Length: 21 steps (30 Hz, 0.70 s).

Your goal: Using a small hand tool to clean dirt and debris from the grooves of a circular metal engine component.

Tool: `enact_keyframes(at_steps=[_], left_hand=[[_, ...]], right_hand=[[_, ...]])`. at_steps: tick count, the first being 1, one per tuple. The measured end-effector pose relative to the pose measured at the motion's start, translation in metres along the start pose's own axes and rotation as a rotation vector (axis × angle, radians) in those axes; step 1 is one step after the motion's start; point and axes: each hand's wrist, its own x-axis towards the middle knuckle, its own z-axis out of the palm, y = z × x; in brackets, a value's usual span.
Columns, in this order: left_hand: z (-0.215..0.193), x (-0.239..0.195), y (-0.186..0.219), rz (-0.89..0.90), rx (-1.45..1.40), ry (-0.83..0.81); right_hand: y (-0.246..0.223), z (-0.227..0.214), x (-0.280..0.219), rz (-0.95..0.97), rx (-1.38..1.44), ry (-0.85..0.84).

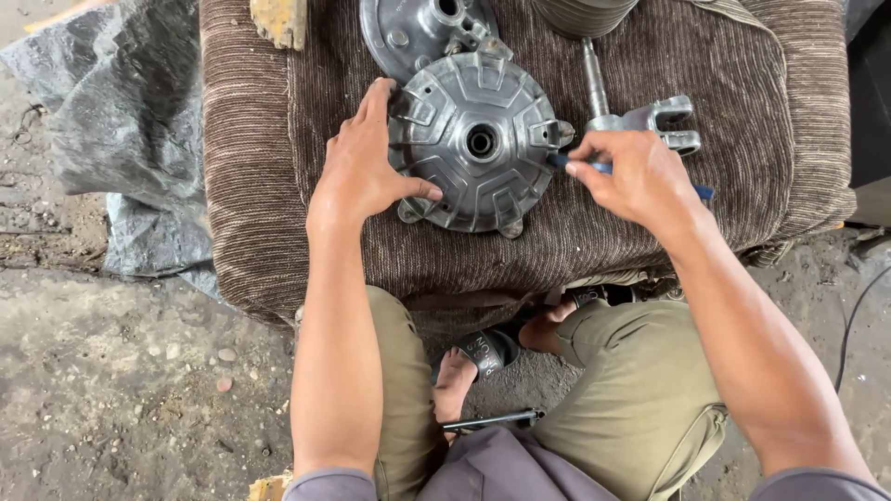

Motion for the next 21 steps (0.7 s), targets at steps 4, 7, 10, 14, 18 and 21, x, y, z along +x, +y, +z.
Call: enact_keyframes(at_steps=[4,7,10,14,18,21], left_hand=[[0.000,-0.001,0.000,-0.001,0.000,-0.005],[0.000,-0.001,-0.001,0.013,0.010,0.009],[0.000,0.000,-0.002,0.036,-0.004,0.021],[0.000,0.000,-0.002,0.020,0.017,0.010],[0.001,0.001,-0.002,0.019,0.014,0.006],[0.000,-0.001,-0.001,0.031,0.014,0.012]], right_hand=[[0.011,0.009,0.001,-0.205,-0.005,0.134],[-0.002,-0.004,-0.002,-0.007,0.081,-0.004],[-0.007,-0.009,-0.004,0.034,0.069,-0.089],[-0.015,-0.014,-0.007,0.105,0.134,-0.089],[0.006,0.002,0.002,0.068,0.021,0.028],[-0.015,-0.016,-0.009,0.123,0.134,-0.081]])
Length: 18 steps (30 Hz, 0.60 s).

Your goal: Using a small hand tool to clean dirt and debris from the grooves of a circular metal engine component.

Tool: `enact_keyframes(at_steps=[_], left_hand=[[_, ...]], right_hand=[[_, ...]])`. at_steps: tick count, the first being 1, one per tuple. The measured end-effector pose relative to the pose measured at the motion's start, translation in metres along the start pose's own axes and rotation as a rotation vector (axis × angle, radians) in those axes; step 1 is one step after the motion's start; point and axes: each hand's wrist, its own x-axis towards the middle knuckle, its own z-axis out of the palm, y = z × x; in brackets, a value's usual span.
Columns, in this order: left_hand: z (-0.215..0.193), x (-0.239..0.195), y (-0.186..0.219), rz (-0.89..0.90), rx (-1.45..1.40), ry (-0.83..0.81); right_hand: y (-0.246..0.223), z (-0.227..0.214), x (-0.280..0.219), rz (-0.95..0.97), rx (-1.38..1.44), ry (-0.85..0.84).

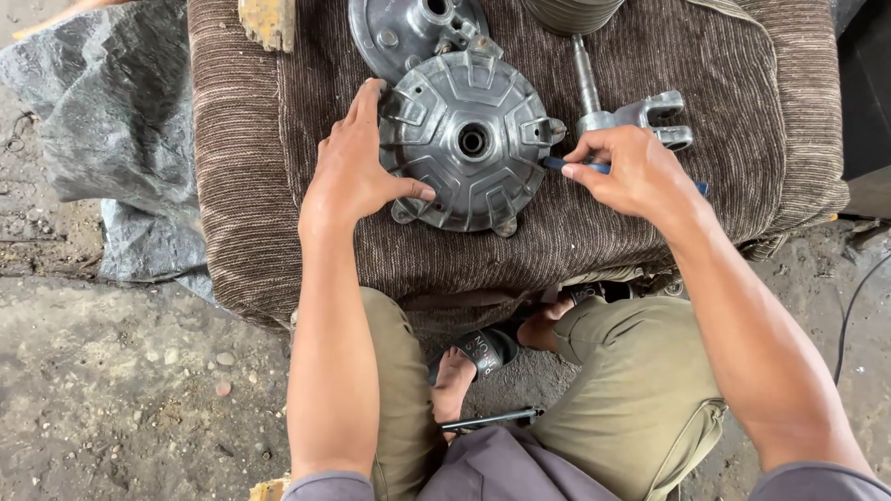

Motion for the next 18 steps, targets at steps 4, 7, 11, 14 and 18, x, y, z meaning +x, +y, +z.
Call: enact_keyframes(at_steps=[4,7,11,14,18], left_hand=[[0.001,0.001,0.001,0.000,-0.007,-0.003],[0.000,0.001,0.000,-0.006,0.010,-0.005],[-0.001,0.000,0.000,-0.002,0.005,-0.004],[-0.001,0.001,-0.001,-0.010,0.006,-0.012],[-0.002,0.000,0.003,-0.044,0.013,-0.023]], right_hand=[[0.010,0.008,0.004,-0.036,-0.002,0.026],[0.018,0.014,0.009,-0.131,-0.117,0.137],[0.017,0.011,0.008,-0.113,-0.014,0.090],[0.008,0.009,0.006,-0.104,0.033,0.062],[0.012,0.009,0.008,-0.098,-0.039,0.071]])
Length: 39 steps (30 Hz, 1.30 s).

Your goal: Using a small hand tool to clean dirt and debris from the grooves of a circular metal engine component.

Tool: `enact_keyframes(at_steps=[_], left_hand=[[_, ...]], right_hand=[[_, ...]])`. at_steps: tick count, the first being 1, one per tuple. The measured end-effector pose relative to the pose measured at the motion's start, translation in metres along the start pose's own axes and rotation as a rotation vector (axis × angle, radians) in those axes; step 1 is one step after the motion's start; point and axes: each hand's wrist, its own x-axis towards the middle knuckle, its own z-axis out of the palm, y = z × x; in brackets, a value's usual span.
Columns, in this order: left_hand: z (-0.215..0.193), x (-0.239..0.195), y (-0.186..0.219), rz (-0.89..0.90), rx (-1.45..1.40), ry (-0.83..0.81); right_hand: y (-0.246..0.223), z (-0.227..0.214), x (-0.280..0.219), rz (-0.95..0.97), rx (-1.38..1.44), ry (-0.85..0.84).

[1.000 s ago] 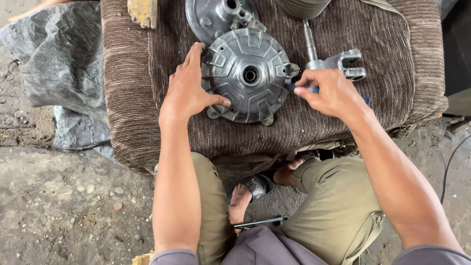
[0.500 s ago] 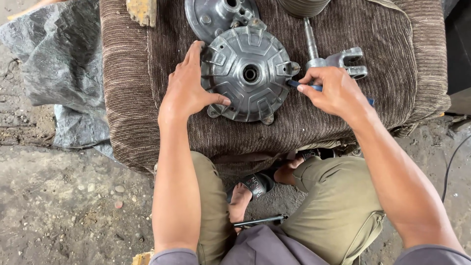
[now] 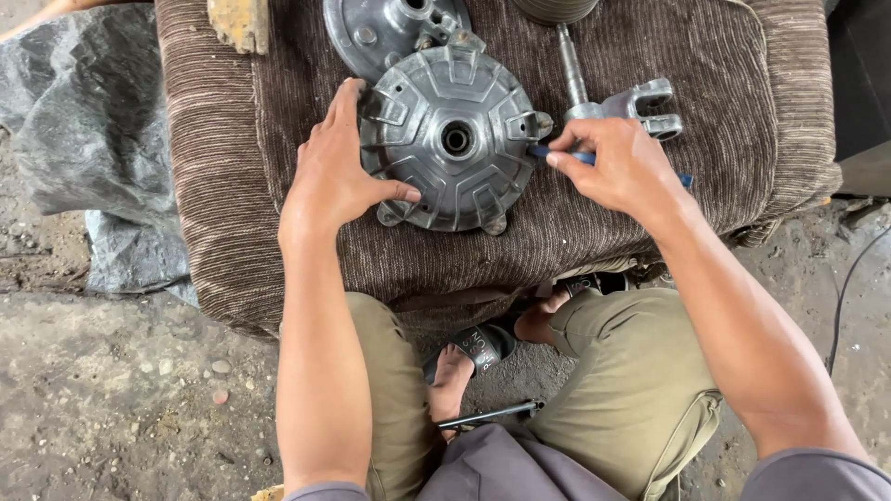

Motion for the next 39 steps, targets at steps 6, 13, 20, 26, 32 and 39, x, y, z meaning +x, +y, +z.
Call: enact_keyframes(at_steps=[6,13,20,26,32,39], left_hand=[[0.001,0.002,-0.002,0.003,0.016,-0.006],[-0.003,0.000,0.005,0.004,-0.018,-0.009],[-0.005,-0.001,0.010,-0.027,-0.020,-0.021],[-0.007,0.000,0.010,-0.047,-0.011,-0.023],[-0.003,0.002,0.003,-0.009,-0.004,0.000],[-0.005,0.002,0.009,-0.052,0.014,-0.013]], right_hand=[[-0.003,0.001,0.001,0.072,-0.026,-0.013],[0.000,-0.001,-0.001,0.023,0.006,-0.053],[0.004,-0.002,-0.001,-0.012,-0.045,-0.030],[0.000,-0.014,-0.006,-0.004,0.220,-0.001],[-0.001,0.006,0.001,-0.194,0.333,0.027],[0.000,0.021,0.001,-0.380,0.272,0.059]])
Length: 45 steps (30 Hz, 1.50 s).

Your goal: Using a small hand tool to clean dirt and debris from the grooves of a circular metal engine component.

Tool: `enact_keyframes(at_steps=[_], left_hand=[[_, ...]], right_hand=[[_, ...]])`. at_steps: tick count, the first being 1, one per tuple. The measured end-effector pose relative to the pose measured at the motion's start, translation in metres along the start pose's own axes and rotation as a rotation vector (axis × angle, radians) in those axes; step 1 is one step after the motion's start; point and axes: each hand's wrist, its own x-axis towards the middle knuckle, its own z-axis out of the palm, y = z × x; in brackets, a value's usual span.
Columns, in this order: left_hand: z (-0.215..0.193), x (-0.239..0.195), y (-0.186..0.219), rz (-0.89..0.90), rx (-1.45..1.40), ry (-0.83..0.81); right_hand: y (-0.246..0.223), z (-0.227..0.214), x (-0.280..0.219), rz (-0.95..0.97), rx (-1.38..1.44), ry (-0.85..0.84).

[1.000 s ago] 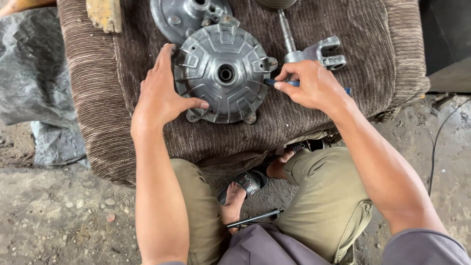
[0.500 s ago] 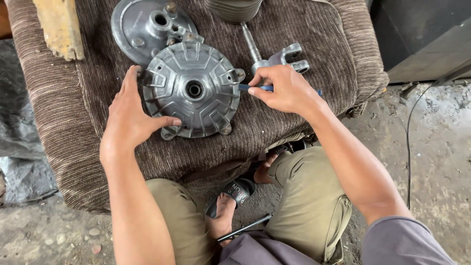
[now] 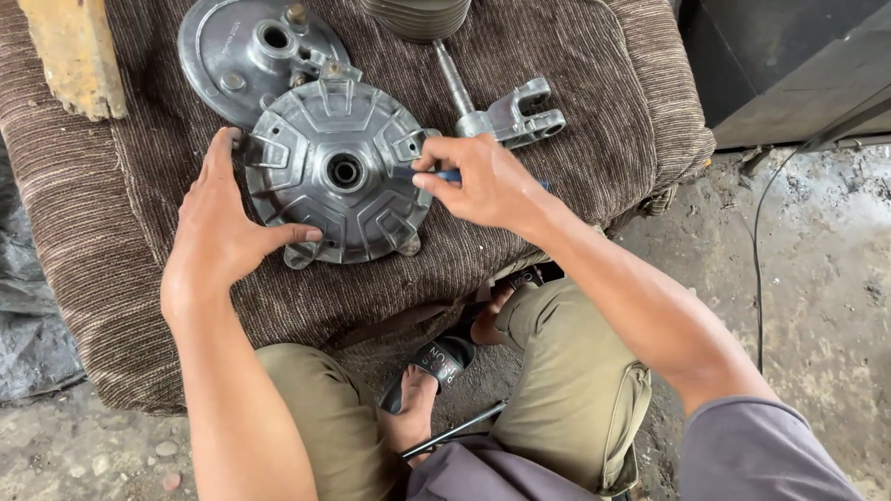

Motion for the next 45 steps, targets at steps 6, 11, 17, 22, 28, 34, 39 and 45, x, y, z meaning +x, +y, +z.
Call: enact_keyframes(at_steps=[6,11,17,22,28,34,39,45], left_hand=[[0.001,0.000,-0.001,0.014,-0.012,0.012],[0.003,0.000,-0.003,0.015,-0.013,0.000],[0.006,0.003,-0.011,0.076,-0.008,0.028],[0.007,0.005,-0.013,0.105,-0.009,0.044],[0.001,0.002,-0.005,0.095,-0.045,0.041],[-0.001,-0.001,-0.001,-0.043,-0.008,-0.019],[0.002,-0.003,-0.005,0.070,-0.048,0.026],[0.004,0.000,-0.009,0.074,-0.023,0.016]], right_hand=[[-0.003,-0.005,0.002,0.056,-0.021,-0.027],[0.006,0.005,0.005,0.036,-0.146,0.121],[-0.002,0.007,0.003,0.085,-0.142,0.085],[-0.011,0.008,0.005,0.106,0.013,-0.057],[-0.022,0.007,0.002,-0.145,-0.121,0.018],[-0.002,0.014,0.003,-0.181,-0.210,0.156],[0.010,0.011,0.012,-0.130,-0.225,0.213],[-0.021,0.010,0.001,-0.047,-0.210,-0.010]])
